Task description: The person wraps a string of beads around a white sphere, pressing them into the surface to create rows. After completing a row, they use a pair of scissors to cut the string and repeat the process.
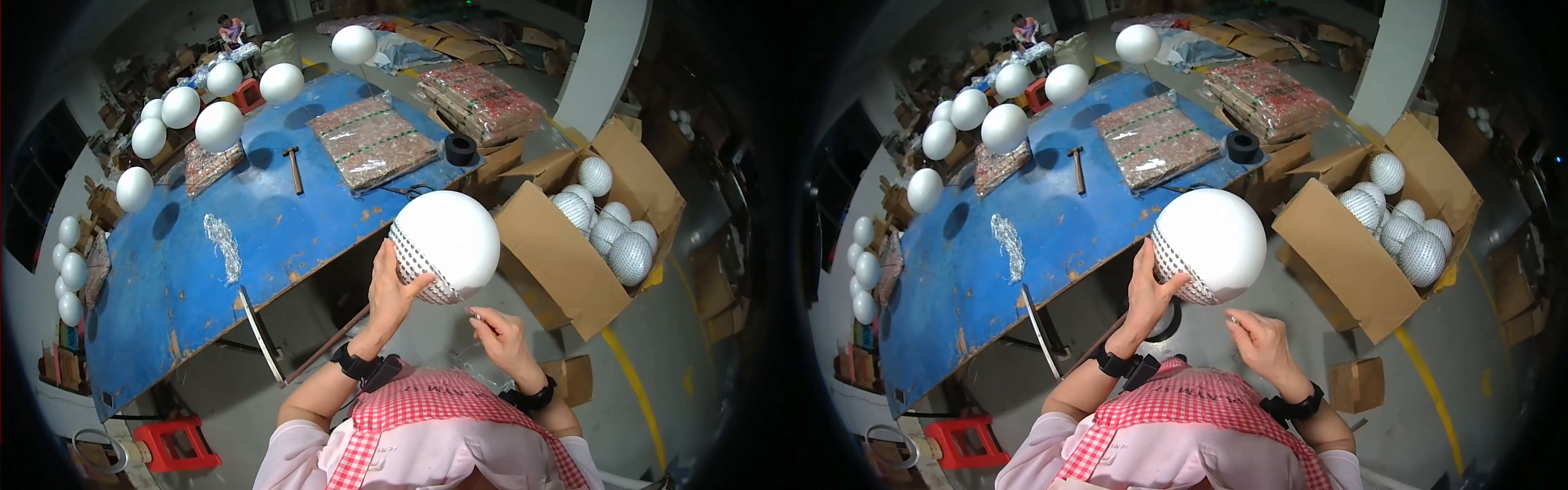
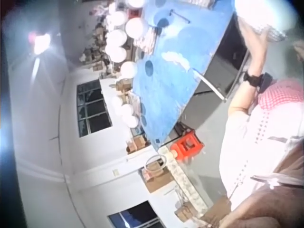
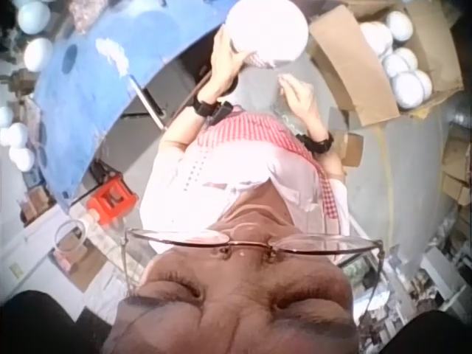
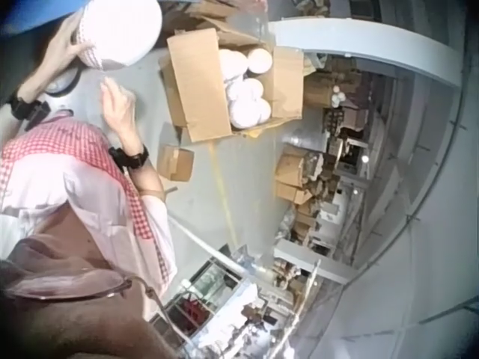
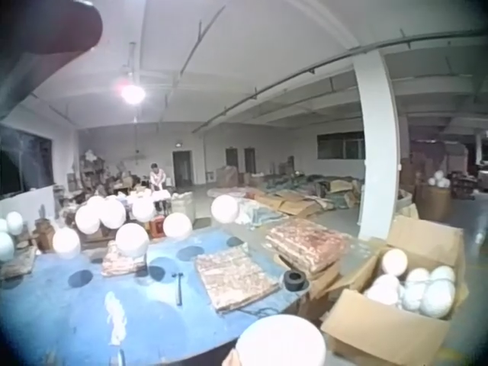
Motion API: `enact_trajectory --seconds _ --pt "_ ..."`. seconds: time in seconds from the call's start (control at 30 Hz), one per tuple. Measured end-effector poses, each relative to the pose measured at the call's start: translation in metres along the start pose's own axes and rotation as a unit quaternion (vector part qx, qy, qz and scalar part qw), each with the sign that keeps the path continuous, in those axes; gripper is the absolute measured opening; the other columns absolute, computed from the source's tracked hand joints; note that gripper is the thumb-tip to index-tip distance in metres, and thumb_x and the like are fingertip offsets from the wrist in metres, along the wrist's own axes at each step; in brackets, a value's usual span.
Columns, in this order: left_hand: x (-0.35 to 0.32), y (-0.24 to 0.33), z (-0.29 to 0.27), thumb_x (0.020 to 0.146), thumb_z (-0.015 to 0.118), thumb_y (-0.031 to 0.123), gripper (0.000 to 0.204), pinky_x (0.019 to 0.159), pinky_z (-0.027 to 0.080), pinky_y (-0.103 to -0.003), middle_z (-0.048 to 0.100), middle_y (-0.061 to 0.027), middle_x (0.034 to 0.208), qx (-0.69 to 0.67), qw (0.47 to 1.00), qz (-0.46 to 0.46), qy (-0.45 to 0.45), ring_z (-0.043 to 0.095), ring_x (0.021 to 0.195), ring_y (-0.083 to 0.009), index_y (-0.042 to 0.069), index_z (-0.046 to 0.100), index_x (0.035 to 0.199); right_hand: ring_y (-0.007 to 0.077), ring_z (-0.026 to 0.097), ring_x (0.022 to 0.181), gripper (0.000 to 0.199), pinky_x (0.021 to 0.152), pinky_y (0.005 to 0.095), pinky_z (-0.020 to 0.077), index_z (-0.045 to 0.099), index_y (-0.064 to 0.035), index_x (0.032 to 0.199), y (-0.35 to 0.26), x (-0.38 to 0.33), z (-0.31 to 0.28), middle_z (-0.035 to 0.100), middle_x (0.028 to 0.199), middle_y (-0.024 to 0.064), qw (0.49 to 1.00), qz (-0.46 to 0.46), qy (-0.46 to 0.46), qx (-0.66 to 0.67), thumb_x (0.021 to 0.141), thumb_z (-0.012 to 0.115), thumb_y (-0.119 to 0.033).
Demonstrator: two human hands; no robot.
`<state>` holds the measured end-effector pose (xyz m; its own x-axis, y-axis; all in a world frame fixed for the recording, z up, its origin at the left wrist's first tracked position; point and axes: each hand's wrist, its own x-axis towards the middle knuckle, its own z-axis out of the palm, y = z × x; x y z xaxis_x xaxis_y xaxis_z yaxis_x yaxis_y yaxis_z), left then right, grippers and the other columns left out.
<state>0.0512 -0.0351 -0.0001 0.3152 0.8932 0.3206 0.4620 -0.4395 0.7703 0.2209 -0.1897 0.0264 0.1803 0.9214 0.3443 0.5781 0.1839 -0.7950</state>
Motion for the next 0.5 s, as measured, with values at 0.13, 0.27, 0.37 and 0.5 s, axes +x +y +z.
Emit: enact_trajectory --seconds 0.13,0.27,0.37,0.5 --pt "0.005 0.0 -0.004 0.075 0.077 0.039 0.097 0.107 0.036 -0.04 0.035 -0.0259 0.143 -0.058 0.998 -0.038 -0.009 0.039 0.131 -0.0369 -0.006 0.026 0.144 0.0227 0.06 0.057 0.016 0.055 0.0299 0.0464 0.066 -0.0001 0.1 -0.011 0.007 0.0 0.062 0.07 0.0105 0.999 0.003 -0.004 -0.036 0.086 0.062 -0.006" --pt "0.006 -0.002 -0.003 0.078 0.075 0.036 0.092 0.108 0.035 -0.039 0.036 -0.0256 0.143 -0.078 0.996 -0.049 -0.007 0.039 0.132 -0.0354 -0.004 0.027 0.145 0.018 0.06 0.059 0.016 0.055 0.0276 0.0453 0.067 0.0011 0.099 0.003 0.005 0.01 0.063 0.072 0.0109 0.995 0.061 0.04 0.064 0.084 0.064 -0.004" --pt "0.01 -0.007 -0.004 0.078 0.075 0.041 0.097 0.107 0.035 -0.038 0.034 -0.026 0.144 -0.093 0.994 -0.059 -0.023 0.039 0.131 -0.0364 -0.007 0.023 0.145 0.0167 0.061 0.06 0.014 0.056 0.0272 0.0458 0.067 0.0011 0.097 0.009 0.008 0.012 0.063 0.072 0.0109 0.994 0.072 0.033 0.069 0.084 0.064 -0.004" --pt "0.013 -0.01 -0.005 0.08 0.073 0.041 0.099 0.107 0.035 -0.038 0.033 -0.0259 0.145 -0.103 0.992 -0.066 -0.039 0.039 0.132 -0.0356 -0.007 0.018 0.146 0.0136 0.063 0.063 0.014 0.057 0.0282 0.0474 0.064 -0.0001 0.096 0.017 0.009 0.016 0.065 0.072 0.0099 0.996 0.087 0.0 -0.035 0.085 0.064 -0.009"
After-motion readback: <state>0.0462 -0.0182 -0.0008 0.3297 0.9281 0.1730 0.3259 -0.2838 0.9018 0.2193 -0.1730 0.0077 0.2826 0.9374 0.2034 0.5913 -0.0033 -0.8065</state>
